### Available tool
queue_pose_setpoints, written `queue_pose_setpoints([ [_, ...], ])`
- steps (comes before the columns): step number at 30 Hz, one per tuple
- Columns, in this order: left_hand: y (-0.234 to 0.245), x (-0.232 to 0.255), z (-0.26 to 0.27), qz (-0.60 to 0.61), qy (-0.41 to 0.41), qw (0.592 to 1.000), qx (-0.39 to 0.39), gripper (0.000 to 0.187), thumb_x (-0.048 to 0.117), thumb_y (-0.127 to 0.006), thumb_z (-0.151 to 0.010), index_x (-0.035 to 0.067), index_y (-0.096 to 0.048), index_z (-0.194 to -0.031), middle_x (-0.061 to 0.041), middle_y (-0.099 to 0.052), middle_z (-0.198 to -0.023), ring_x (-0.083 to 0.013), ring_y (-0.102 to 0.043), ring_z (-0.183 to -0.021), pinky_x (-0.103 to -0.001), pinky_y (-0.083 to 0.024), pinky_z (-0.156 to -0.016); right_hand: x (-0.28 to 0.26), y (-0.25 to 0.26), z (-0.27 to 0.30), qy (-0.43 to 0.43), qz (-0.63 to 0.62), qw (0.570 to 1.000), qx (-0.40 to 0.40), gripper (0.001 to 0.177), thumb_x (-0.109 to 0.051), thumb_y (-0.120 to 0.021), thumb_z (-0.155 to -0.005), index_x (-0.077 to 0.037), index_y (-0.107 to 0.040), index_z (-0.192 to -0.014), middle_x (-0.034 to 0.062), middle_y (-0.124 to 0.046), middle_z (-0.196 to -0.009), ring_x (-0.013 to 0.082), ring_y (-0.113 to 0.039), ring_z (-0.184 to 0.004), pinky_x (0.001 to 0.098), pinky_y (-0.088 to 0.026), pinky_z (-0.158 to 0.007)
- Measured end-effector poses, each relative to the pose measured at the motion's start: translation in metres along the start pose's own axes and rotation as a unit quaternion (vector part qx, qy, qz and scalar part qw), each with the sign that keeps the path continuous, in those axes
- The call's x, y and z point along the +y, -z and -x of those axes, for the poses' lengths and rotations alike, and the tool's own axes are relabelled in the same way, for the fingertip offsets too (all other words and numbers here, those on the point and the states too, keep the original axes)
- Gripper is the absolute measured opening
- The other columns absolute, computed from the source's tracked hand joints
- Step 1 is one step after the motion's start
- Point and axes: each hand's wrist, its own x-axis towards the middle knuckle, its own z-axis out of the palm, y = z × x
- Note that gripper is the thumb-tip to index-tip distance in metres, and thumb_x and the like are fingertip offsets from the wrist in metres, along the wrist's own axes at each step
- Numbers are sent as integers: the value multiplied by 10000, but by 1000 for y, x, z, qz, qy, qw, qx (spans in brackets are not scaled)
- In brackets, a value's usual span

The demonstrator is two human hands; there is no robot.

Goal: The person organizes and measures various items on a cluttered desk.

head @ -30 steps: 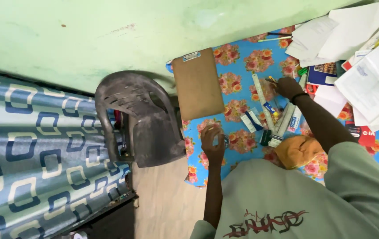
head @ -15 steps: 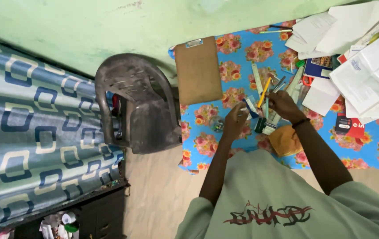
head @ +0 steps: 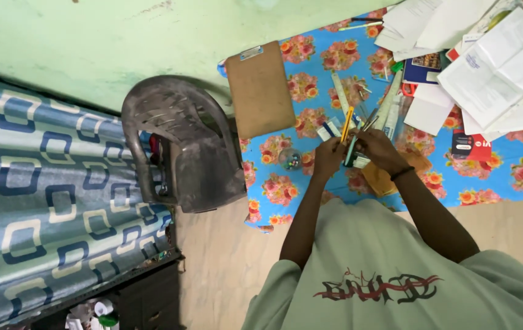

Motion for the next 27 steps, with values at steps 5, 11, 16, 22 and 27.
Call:
queue_pose_setpoints([
  [5, -16, -44, 0, 159, 17, 986, -40, 284, 211, -618, -1036, -28, -720, -1152, -86, -729, -874, -111, -664, -739, -284, -534, -641, 2, 5, 15, -2, -13, 1000, 10, 301, -272, -597, -1087, 8, -705, -1084, 29, -633, -805, 82, -512, -651, 235, -414, -596],
  [11, -22, -68, 19, 331, 86, 936, -81, 320, 205, -582, -1067, -55, -657, -1240, -131, -743, -1092, -202, -743, -922, -340, -624, -810, 34, 25, 18, -27, -105, 994, 8, 271, -263, -565, -1098, -9, -637, -1159, 73, -703, -919, 165, -677, -797, 251, -493, -653],
  [16, 1, -57, 33, 370, 121, 915, -102, 323, 208, -540, -1079, -51, -598, -1265, -179, -736, -1154, -270, -755, -970, -375, -648, -835, 53, 37, 14, -23, -151, 988, 34, 283, -273, -523, -1110, -18, -607, -1198, 127, -733, -1034, 200, -704, -907, 337, -600, -831],
  [22, 25, -62, 55, 365, 170, 910, -100, 357, 248, -498, -1111, -40, -584, -1304, -216, -726, -1194, -291, -747, -1047, -353, -607, -851, 103, 62, 17, 8, -210, 976, 57, 262, -268, -487, -1152, -18, -564, -1180, 124, -696, -1051, 279, -714, -1032, 417, -593, -931],
  [27, 38, -73, 66, 358, 197, 907, -101, 384, 255, -504, -1100, -22, -590, -1352, -179, -734, -1146, -265, -757, -995, -357, -612, -849, 117, 69, 19, 4, -169, 979, 115, 195, -244, -463, -1114, -64, -498, -1181, 63, -598, -945, 229, -662, -939, 405, -594, -848],
])
